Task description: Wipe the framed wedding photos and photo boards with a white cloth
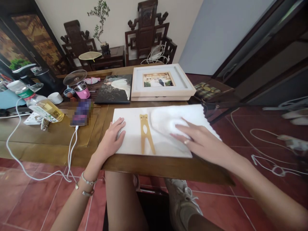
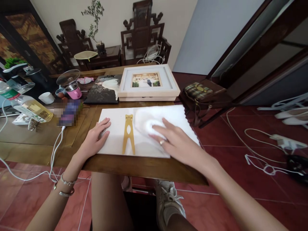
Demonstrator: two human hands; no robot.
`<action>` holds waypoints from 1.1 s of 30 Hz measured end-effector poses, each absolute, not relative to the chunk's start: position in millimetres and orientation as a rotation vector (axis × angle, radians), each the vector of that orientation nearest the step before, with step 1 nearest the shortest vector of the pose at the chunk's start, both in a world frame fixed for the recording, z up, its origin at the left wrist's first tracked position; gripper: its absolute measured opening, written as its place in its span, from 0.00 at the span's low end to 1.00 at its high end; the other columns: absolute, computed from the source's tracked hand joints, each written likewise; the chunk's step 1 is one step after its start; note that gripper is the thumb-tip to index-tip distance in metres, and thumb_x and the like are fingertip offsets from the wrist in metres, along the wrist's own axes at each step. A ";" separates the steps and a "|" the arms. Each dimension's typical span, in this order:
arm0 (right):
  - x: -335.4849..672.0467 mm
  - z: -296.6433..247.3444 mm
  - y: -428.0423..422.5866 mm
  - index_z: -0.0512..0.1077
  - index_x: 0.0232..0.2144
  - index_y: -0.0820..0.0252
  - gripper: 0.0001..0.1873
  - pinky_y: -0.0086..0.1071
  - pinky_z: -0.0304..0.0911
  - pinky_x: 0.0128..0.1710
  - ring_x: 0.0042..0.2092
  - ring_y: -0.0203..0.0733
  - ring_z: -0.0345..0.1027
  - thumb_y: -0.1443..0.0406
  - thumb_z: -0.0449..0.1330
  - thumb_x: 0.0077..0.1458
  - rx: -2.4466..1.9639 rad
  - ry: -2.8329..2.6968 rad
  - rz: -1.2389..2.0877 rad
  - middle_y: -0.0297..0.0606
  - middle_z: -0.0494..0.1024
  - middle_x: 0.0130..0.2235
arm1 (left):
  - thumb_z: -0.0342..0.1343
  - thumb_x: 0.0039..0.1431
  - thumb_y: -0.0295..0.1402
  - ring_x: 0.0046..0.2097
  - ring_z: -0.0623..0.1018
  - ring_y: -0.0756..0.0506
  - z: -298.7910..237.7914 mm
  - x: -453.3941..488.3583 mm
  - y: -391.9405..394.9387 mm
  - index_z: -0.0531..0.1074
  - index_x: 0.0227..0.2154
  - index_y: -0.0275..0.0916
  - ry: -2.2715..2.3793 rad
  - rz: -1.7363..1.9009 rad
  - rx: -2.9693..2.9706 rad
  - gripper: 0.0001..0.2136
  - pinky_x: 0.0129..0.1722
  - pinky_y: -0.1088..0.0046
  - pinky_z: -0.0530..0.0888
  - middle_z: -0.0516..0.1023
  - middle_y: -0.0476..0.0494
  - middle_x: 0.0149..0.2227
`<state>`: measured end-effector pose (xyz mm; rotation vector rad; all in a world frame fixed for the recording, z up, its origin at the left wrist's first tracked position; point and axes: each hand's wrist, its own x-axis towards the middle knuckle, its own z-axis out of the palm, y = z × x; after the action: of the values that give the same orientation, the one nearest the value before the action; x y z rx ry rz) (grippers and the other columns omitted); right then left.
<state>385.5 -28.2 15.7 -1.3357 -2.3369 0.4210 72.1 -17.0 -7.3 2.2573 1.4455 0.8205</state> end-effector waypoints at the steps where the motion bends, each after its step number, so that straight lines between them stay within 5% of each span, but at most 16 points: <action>1: 388.8 15.1 -45.9 0.73 0.40 0.54 0.15 0.52 0.69 0.47 0.60 0.62 0.62 0.60 0.48 0.59 -1.313 -2.374 0.417 0.45 0.78 0.48 | 0.48 0.64 0.33 0.66 0.63 0.38 -7.2 72.2 -17.0 0.71 0.53 0.34 1.445 0.818 2.259 0.17 0.66 0.48 0.54 0.67 0.31 0.62; 4: 401.6 18.3 -97.9 0.72 0.48 0.47 0.19 0.50 0.70 0.51 0.62 0.57 0.59 0.66 0.50 0.57 -1.173 -2.489 0.393 0.36 0.67 0.62 | 0.48 0.64 0.33 0.66 0.64 0.38 -6.8 72.3 -16.9 0.71 0.53 0.35 1.444 0.816 2.264 0.17 0.66 0.48 0.54 0.67 0.31 0.62; 7: 409.6 26.3 -126.4 0.67 0.55 0.39 0.25 0.47 0.70 0.53 0.63 0.54 0.59 0.67 0.53 0.56 -1.121 -2.586 0.458 0.28 0.60 0.66 | 0.48 0.64 0.33 0.66 0.64 0.38 -7.1 72.6 -16.5 0.71 0.53 0.36 1.449 0.819 2.268 0.17 0.66 0.47 0.54 0.67 0.32 0.62; 14: 394.1 26.3 -57.8 0.72 0.50 0.53 0.20 0.53 0.70 0.46 0.57 0.62 0.66 0.64 0.48 0.58 -1.274 -2.507 0.432 0.47 0.75 0.54 | 0.48 0.64 0.33 0.66 0.64 0.38 -8.1 72.0 -16.3 0.70 0.53 0.36 1.452 0.814 2.266 0.17 0.66 0.47 0.54 0.67 0.32 0.62; 21: 369.7 13.4 42.1 0.71 0.43 0.58 0.16 0.50 0.65 0.48 0.51 0.61 0.70 0.60 0.46 0.62 -1.316 -2.364 0.348 0.47 0.78 0.44 | 0.48 0.64 0.34 0.66 0.64 0.39 -6.7 71.4 -17.3 0.70 0.53 0.34 1.450 0.811 2.261 0.18 0.66 0.48 0.54 0.67 0.30 0.62; 27: 367.0 14.7 30.4 0.71 0.39 0.57 0.15 0.51 0.65 0.47 0.54 0.64 0.67 0.60 0.46 0.62 -1.325 -2.369 0.328 0.45 0.76 0.36 | 0.48 0.64 0.34 0.66 0.64 0.39 -7.4 71.5 -17.1 0.70 0.53 0.37 1.452 0.820 2.251 0.17 0.66 0.47 0.54 0.67 0.32 0.62; 30: 367.2 17.0 -15.9 0.71 0.39 0.54 0.14 0.50 0.69 0.43 0.56 0.63 0.66 0.65 0.46 0.60 -1.292 -2.420 0.335 0.46 0.77 0.41 | 0.48 0.64 0.34 0.66 0.64 0.39 -7.9 71.8 -16.8 0.70 0.53 0.36 1.452 0.819 2.253 0.17 0.66 0.47 0.54 0.67 0.32 0.62; 33: 366.7 20.1 -66.3 0.73 0.35 0.53 0.14 0.52 0.68 0.50 0.59 0.59 0.64 0.67 0.46 0.59 -1.156 -2.467 0.259 0.47 0.74 0.54 | 0.48 0.64 0.33 0.66 0.63 0.40 -8.3 72.1 -16.5 0.70 0.53 0.37 1.449 0.824 2.258 0.17 0.66 0.47 0.53 0.67 0.33 0.62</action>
<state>366.7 -66.3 20.1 -1.1558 -2.4667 0.2586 72.1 -16.5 -8.3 2.2576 1.4487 0.8236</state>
